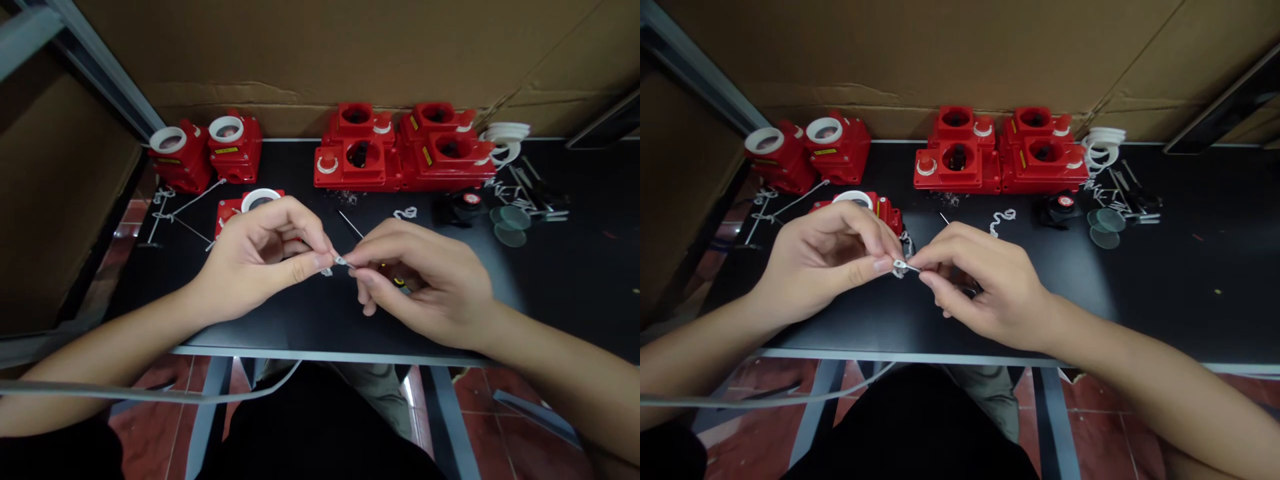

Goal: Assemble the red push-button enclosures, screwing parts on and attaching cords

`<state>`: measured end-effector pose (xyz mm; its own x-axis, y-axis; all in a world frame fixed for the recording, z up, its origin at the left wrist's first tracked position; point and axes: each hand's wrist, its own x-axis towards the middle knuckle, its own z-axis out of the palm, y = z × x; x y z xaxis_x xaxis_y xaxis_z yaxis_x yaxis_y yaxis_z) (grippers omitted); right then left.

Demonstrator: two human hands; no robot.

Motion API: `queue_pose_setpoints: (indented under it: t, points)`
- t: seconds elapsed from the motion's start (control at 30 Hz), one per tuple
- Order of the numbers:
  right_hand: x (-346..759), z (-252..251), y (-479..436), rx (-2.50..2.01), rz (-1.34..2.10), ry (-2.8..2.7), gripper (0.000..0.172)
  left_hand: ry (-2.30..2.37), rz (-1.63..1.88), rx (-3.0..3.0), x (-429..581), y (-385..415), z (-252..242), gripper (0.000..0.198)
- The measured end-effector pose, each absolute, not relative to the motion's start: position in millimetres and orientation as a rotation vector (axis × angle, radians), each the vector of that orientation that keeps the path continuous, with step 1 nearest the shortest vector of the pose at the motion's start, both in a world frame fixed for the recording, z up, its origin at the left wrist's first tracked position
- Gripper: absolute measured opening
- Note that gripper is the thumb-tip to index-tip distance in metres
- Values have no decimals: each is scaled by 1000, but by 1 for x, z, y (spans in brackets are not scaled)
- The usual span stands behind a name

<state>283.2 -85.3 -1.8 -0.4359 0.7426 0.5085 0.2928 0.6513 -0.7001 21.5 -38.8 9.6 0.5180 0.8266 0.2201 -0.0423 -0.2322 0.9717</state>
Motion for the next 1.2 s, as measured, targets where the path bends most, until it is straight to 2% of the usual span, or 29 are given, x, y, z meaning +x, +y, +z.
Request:
queue_pose_setpoints:
  t: [0.23,0.4,0.63,0.87,0.97,1.2]
  points:
    - [283,-5,-86,-785,684,-2018,13,682,920,1596,20,-38,9,43]
    - [284,-4,-86,-813,639,-2022,10,646,917,1579,18,-37,7,29]
    - [288,0,-83,-790,367,-2119,13,595,954,1643,16,-35,5,13]
    - [289,-6,-78,-834,341,-2164,9,586,1029,2155,14,-33,0,19]
    - [289,-10,-76,-842,354,-2179,8,567,1056,2457,14,-33,-2,14]
    - [290,-13,-75,-849,341,-2203,9,674,977,2499,12,-36,-1,8]
